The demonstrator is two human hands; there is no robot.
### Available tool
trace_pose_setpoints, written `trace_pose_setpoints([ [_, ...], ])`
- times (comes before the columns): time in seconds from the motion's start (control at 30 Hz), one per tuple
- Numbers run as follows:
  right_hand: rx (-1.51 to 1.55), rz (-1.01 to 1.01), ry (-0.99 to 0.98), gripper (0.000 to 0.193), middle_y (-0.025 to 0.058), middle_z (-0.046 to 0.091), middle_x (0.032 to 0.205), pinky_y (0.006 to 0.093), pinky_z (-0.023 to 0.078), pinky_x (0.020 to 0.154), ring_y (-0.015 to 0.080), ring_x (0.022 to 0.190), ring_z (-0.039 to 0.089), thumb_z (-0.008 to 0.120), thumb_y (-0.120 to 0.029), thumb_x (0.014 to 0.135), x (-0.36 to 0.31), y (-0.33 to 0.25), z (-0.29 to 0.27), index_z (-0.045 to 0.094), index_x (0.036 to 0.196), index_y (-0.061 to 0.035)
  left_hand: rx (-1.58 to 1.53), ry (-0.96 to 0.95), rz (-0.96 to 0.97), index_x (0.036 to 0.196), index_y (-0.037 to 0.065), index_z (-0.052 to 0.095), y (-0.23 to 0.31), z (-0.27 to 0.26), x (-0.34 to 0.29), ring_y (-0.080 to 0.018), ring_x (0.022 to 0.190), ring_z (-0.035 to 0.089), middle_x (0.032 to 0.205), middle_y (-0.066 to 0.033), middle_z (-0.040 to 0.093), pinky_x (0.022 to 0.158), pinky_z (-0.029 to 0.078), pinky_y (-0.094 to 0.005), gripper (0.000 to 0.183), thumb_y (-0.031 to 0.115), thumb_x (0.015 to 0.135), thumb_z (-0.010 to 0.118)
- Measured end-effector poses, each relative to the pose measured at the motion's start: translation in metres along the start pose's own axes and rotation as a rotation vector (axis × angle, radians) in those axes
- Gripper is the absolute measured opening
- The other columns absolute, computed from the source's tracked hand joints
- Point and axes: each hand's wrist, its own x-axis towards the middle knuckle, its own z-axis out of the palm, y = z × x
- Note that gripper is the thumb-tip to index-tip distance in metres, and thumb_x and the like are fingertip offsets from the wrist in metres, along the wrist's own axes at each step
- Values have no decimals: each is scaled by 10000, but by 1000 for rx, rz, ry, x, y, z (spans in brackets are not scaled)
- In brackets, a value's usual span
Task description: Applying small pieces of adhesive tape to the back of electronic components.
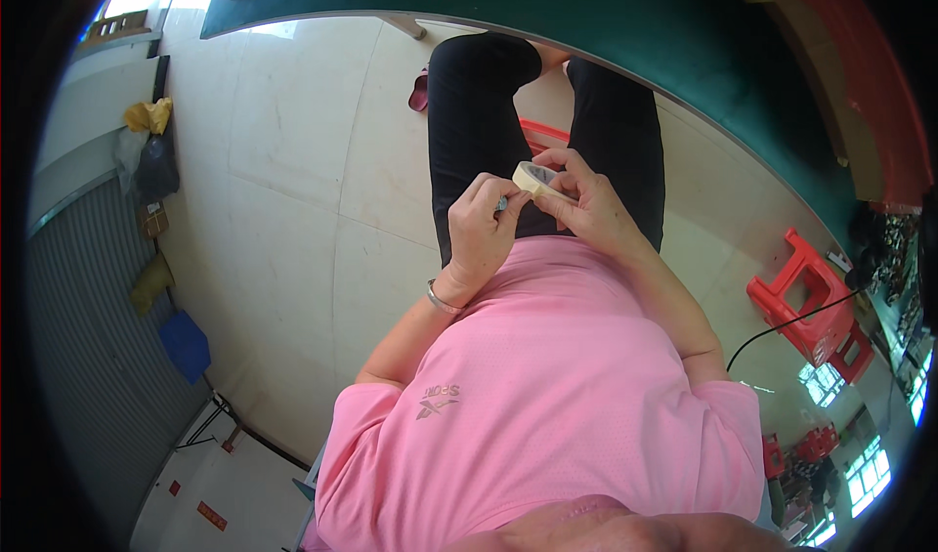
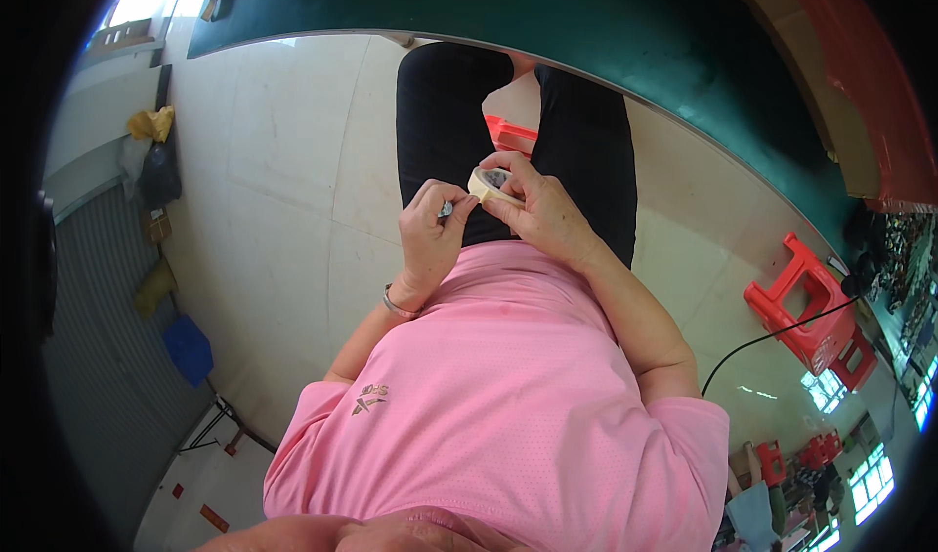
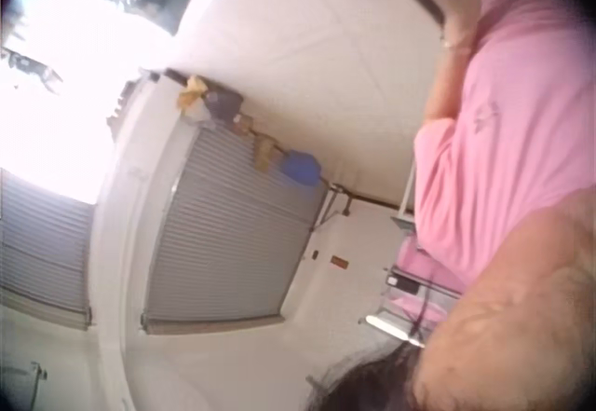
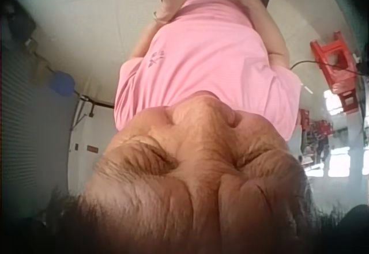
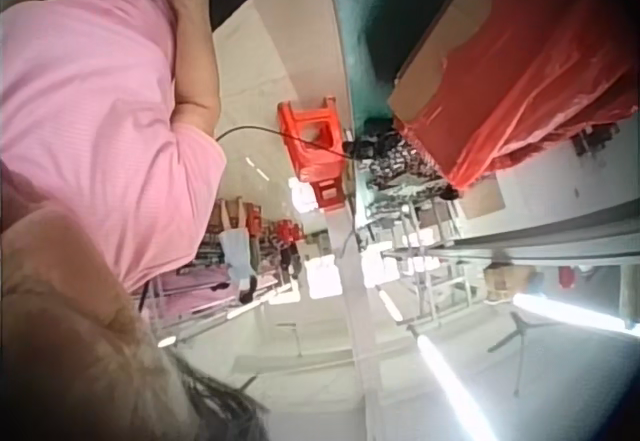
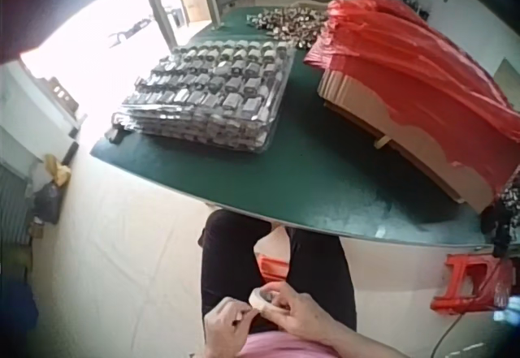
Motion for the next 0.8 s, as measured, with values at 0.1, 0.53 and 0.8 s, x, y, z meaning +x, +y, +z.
trace_pose_setpoints([
  [0.1,53,62,-10,416,69,648,743,284,484,604,151,622,616,694,-126,922,2,7,1,509,1295,-132,99,32,147,839,13,608,1,2,-3,-261,638,585,767,-111,607,553,462,-336,148,28,825,755],
  [0.53,253,-97,72,101,74,529,1285,215,536,595,103,788,629,732,-90,891,11,21,10,723,987,-60,80,81,35,889,19,609,3,-9,-8,-201,629,575,782,-89,591,552,453,-329,134,53,853,733],
  [0.8,280,188,59,104,69,583,1199,184,467,543,61,574,600,720,-102,903,6,17,-12,677,887,-8,-1278,-128,-873,1351,-77,475,-32,-33,-10,-307,1150,611,1250,-219,590,1026,501,-402,357,92,1040,423],
])
